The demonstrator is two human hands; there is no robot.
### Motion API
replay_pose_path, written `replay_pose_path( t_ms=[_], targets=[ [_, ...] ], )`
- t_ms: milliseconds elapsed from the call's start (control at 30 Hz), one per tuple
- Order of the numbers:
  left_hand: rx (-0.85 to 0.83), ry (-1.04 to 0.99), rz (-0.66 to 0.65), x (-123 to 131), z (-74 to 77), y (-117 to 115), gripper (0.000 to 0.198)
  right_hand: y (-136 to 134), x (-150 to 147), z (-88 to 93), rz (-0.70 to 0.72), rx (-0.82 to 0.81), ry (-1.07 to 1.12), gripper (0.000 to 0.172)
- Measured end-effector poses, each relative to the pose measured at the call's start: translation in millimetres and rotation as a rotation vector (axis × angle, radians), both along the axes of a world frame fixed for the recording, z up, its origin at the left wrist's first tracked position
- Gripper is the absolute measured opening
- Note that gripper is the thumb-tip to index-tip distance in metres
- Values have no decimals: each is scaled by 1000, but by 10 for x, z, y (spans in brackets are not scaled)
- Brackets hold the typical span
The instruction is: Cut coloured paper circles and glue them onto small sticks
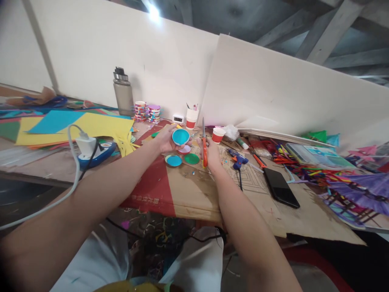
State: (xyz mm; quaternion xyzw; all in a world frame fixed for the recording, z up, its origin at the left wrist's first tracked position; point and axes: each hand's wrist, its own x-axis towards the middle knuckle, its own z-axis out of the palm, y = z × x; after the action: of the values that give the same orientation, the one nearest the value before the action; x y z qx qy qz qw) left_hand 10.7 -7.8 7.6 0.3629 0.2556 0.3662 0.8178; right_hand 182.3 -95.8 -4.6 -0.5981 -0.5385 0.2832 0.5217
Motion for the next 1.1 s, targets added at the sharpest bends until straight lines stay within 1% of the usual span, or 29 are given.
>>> replay_pose_path(
  t_ms=[67,200,300,433,533,633,867,1000,1100],
  targets=[
    [10,-27,26,-62,69,-18,38,-3,-8,8,-8,-7,-7,39],
    [69,-139,-6,-128,160,-42,43,-8,-32,23,-21,-8,-10,35],
    [105,-199,21,-134,210,-68,45,-8,-42,20,-13,-3,17,38],
    [122,-271,52,-125,262,-143,41,6,-28,-14,16,31,18,42],
    [108,-313,56,-113,266,-177,42,21,-18,-37,34,32,35,41],
    [103,-342,66,-94,243,-164,47,27,-21,-38,14,25,23,40],
    [115,-359,73,-67,196,-101,64,-32,-45,30,-4,-4,-64,36],
    [111,-378,63,-74,181,-84,67,-65,-60,68,-15,-2,-112,29],
    [115,-370,52,-78,178,-83,69,-74,-67,79,-24,-13,-125,27]
  ],
)
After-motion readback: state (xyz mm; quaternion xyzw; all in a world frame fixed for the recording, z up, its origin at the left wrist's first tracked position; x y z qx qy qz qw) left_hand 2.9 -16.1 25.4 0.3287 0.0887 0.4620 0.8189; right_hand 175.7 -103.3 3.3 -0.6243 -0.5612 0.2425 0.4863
